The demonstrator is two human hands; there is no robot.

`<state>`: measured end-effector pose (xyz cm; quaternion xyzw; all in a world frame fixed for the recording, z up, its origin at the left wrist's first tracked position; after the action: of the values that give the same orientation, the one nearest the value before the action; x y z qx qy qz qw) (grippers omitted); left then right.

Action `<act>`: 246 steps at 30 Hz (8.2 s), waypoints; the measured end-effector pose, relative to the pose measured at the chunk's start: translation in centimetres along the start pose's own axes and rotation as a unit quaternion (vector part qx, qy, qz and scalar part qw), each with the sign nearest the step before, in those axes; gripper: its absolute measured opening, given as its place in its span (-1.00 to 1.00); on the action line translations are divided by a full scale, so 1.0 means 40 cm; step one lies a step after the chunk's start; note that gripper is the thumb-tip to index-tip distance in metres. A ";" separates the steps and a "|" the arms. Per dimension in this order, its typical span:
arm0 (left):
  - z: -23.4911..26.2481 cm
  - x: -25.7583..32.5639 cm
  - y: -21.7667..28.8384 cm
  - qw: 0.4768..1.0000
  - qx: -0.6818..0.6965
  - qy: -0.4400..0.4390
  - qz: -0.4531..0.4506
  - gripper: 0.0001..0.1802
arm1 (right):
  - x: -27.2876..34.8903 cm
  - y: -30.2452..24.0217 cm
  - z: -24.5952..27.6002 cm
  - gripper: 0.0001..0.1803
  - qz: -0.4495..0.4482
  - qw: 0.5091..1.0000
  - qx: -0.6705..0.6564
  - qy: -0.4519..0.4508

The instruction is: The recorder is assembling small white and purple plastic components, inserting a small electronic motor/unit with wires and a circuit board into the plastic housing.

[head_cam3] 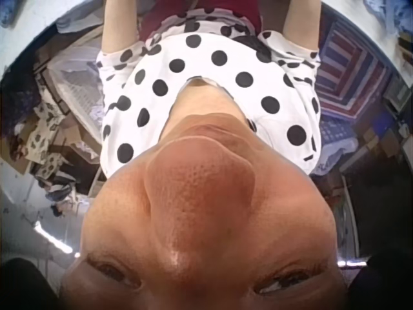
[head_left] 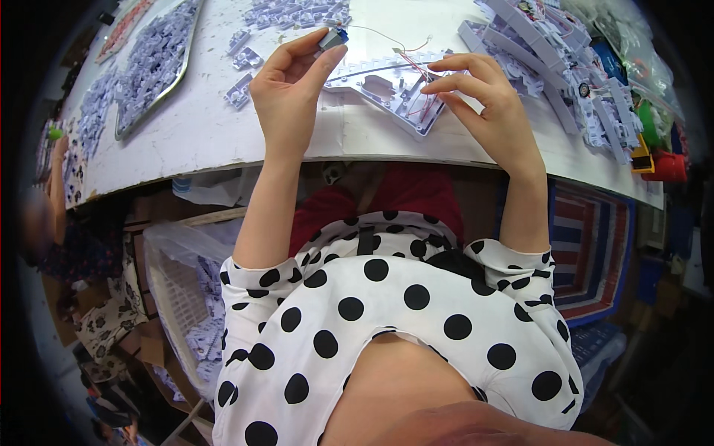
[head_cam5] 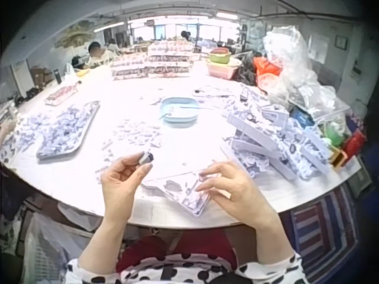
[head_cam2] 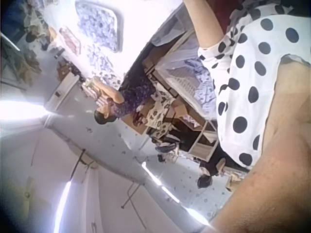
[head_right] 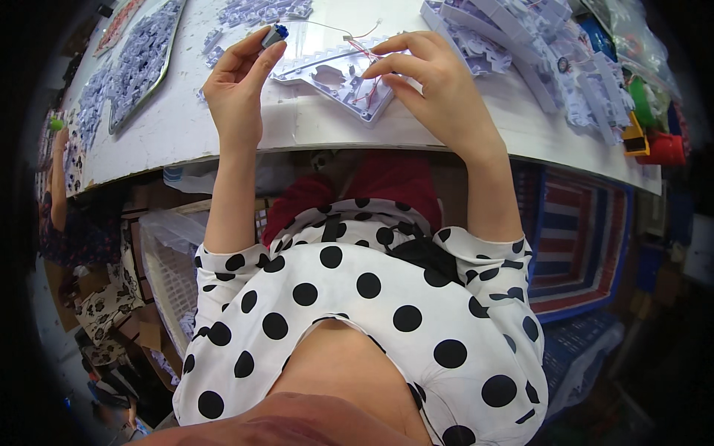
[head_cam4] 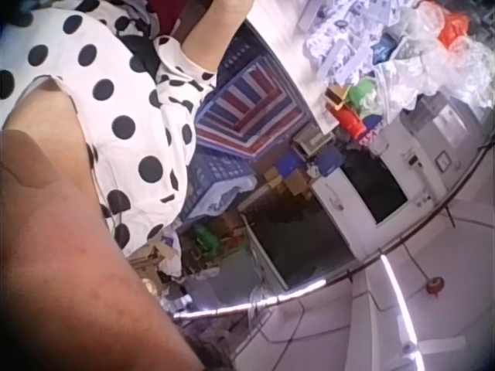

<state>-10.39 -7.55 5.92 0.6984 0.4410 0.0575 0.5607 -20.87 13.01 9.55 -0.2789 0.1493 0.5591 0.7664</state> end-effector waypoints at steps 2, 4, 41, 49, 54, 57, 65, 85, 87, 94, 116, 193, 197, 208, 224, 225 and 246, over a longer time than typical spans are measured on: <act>0.000 0.001 -0.004 1.000 0.001 0.000 0.004 -0.67 | 0.000 -0.019 0.021 -0.87 0.031 0.998 0.045 0.015; -0.001 0.003 -0.008 1.000 -0.004 -0.003 0.011 -0.66 | -0.003 -0.049 0.050 -0.89 0.029 0.997 0.069 0.007; -0.222 -0.059 0.015 0.980 0.015 -0.184 -0.075 -0.68 | -0.088 -0.114 -0.108 -0.94 0.258 0.854 0.410 -0.189; -0.154 -0.063 -0.001 0.993 0.002 -0.112 -0.024 -0.70 | -0.143 -0.105 0.040 -0.97 0.178 0.944 0.269 -0.063; -0.113 -0.056 -0.003 0.996 0.068 -0.049 0.014 -0.71 | -0.153 -0.019 0.088 -0.70 -0.053 0.996 0.004 -0.064; -0.106 -0.050 0.014 0.996 0.076 -0.032 0.015 -0.71 | -0.127 0.040 0.074 -0.55 -0.131 0.988 -0.053 -0.054; -0.051 -0.030 0.037 0.997 0.060 -0.016 -0.034 -0.67 | -0.055 0.117 0.090 -0.82 -0.133 0.962 -0.225 0.074; 0.069 0.110 -0.021 0.998 0.000 0.034 0.055 -0.64 | 0.086 -0.161 -0.011 -0.76 -0.023 0.985 -0.020 0.169; 0.072 0.113 -0.019 0.998 0.001 0.034 0.052 -0.64 | 0.091 -0.159 -0.017 -0.74 -0.028 0.982 -0.046 0.181; 0.097 0.121 -0.028 0.996 -0.039 0.046 0.063 -0.63 | 0.113 -0.169 -0.042 -0.69 -0.007 0.980 -0.084 0.180; -0.047 0.144 -0.046 0.959 0.124 -0.086 0.238 -0.67 | 0.102 -0.220 -0.103 -0.74 0.040 0.986 -0.089 0.133; -0.101 0.114 -0.019 0.907 -0.321 -0.272 -0.042 -0.77 | 0.171 -0.014 -0.050 -0.73 -0.199 0.970 0.069 0.124; -0.098 0.113 -0.030 0.908 -0.317 -0.273 -0.019 -0.77 | 0.170 -0.014 -0.054 -0.73 -0.207 0.969 0.075 0.116; -0.085 0.107 -0.034 0.921 -0.293 -0.255 0.021 -0.77 | 0.166 -0.019 -0.051 -0.71 -0.203 0.968 0.085 0.118; -0.073 0.105 -0.032 0.933 -0.270 -0.234 0.043 -0.75 | 0.167 -0.028 -0.057 -0.69 -0.190 0.964 0.127 0.137; -0.073 0.106 -0.028 0.933 -0.271 -0.236 0.036 -0.75 | 0.167 -0.030 -0.057 -0.68 -0.187 0.964 0.130 0.139; -0.046 0.098 -0.047 0.958 -0.211 -0.185 0.067 -0.71 | 0.168 -0.034 -0.055 -0.67 -0.188 0.961 0.140 0.148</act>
<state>-10.10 -3.59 3.41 0.5903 0.2602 0.0565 0.7620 -17.17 16.60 4.52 -0.2714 0.2826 0.3312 0.8584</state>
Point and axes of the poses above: each hand's wrist, its own x-axis away from the middle knuckle, its own z-axis out of the back of the hand, y = z × x, the point moved 10 cm from there along -x, towards the middle knuckle, and after that the axes turned 15 degrees about x, right-handed, at the moved point
